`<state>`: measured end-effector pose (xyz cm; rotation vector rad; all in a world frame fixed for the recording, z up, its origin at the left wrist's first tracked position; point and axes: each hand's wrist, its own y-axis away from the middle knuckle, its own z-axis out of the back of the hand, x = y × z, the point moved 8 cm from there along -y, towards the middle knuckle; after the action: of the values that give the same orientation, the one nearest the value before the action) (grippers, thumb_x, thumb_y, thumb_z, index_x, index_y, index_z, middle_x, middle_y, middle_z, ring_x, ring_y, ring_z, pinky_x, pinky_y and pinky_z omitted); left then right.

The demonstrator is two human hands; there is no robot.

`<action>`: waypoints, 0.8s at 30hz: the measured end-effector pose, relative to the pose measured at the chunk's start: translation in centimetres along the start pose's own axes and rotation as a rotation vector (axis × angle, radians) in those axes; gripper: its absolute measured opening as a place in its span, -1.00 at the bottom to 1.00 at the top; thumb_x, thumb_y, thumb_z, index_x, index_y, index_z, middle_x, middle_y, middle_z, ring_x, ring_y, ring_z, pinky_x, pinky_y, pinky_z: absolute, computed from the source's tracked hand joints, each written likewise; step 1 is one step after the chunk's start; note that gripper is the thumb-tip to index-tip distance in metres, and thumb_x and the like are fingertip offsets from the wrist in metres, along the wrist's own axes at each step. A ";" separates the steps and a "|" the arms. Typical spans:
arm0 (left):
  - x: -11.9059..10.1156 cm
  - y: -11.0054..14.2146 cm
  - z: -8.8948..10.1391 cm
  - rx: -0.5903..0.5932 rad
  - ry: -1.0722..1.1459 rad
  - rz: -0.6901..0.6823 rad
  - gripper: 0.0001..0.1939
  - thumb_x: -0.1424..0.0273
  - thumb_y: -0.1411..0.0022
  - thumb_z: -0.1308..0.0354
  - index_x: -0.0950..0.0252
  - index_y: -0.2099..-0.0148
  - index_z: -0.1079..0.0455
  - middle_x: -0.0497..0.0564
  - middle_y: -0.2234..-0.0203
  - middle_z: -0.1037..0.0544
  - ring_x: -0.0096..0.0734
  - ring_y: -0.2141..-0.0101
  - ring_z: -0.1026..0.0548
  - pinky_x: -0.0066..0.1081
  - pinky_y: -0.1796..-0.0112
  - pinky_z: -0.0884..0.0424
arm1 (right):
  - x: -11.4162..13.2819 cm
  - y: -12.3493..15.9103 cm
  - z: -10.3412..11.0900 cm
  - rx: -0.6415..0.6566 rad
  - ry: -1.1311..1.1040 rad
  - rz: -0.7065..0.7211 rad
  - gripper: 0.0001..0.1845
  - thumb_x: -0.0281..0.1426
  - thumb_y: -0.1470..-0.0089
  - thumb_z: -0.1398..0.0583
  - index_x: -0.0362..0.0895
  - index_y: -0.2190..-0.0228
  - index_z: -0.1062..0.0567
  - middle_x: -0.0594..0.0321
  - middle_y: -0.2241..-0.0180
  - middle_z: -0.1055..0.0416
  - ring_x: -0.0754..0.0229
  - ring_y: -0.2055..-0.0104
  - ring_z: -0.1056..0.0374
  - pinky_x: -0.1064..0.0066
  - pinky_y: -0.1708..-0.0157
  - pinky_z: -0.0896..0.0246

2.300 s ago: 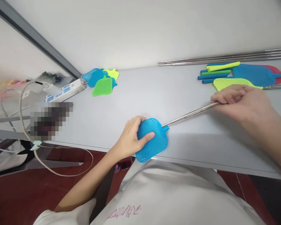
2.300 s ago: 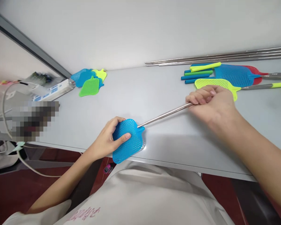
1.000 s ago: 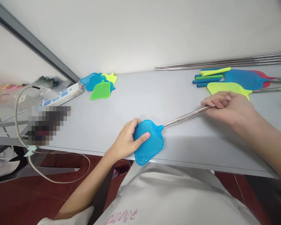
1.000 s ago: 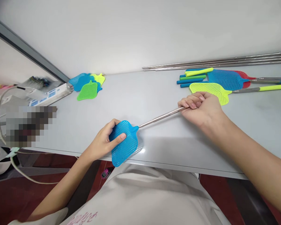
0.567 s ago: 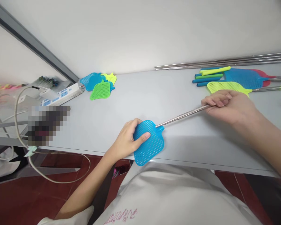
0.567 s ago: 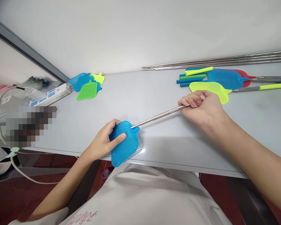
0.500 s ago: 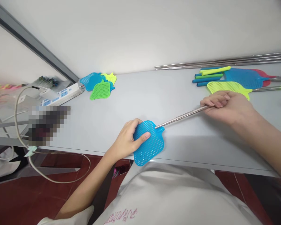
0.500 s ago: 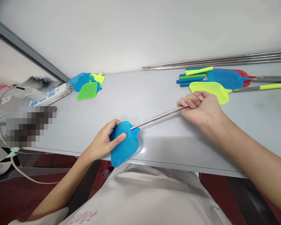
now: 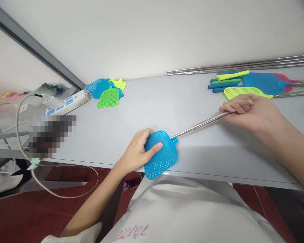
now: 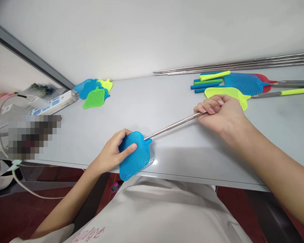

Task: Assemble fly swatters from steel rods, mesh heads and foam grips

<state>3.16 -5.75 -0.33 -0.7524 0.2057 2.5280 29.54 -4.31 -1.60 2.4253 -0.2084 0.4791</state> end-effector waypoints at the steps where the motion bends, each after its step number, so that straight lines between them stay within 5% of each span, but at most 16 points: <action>1: 0.0 0.0 0.0 -0.002 0.000 -0.003 -0.70 0.13 -0.20 0.02 0.27 0.24 -0.19 -0.07 0.38 -0.33 -0.41 0.30 -0.31 -0.40 0.24 -0.23 | 0.1 -0.1 0.0 0.001 -0.002 0.000 -0.78 -0.62 0.15 0.17 -0.11 0.59 0.15 0.44 0.76 0.22 0.39 0.75 0.29 0.53 0.75 0.23; 24: 0.2 0.0 0.0 -0.009 0.005 -0.013 -0.70 0.12 -0.20 0.02 0.28 0.25 -0.19 -0.06 0.39 -0.33 -0.41 0.31 -0.31 -0.39 0.24 -0.22 | 0.6 -0.3 -0.1 -0.015 -0.014 0.027 -0.80 -0.62 0.16 0.17 -0.12 0.60 0.13 0.44 0.75 0.22 0.40 0.75 0.28 0.54 0.76 0.24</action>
<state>3.02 -5.67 -0.42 -0.7607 0.1910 2.5164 30.12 -4.00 -1.52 2.4148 -0.2502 0.4706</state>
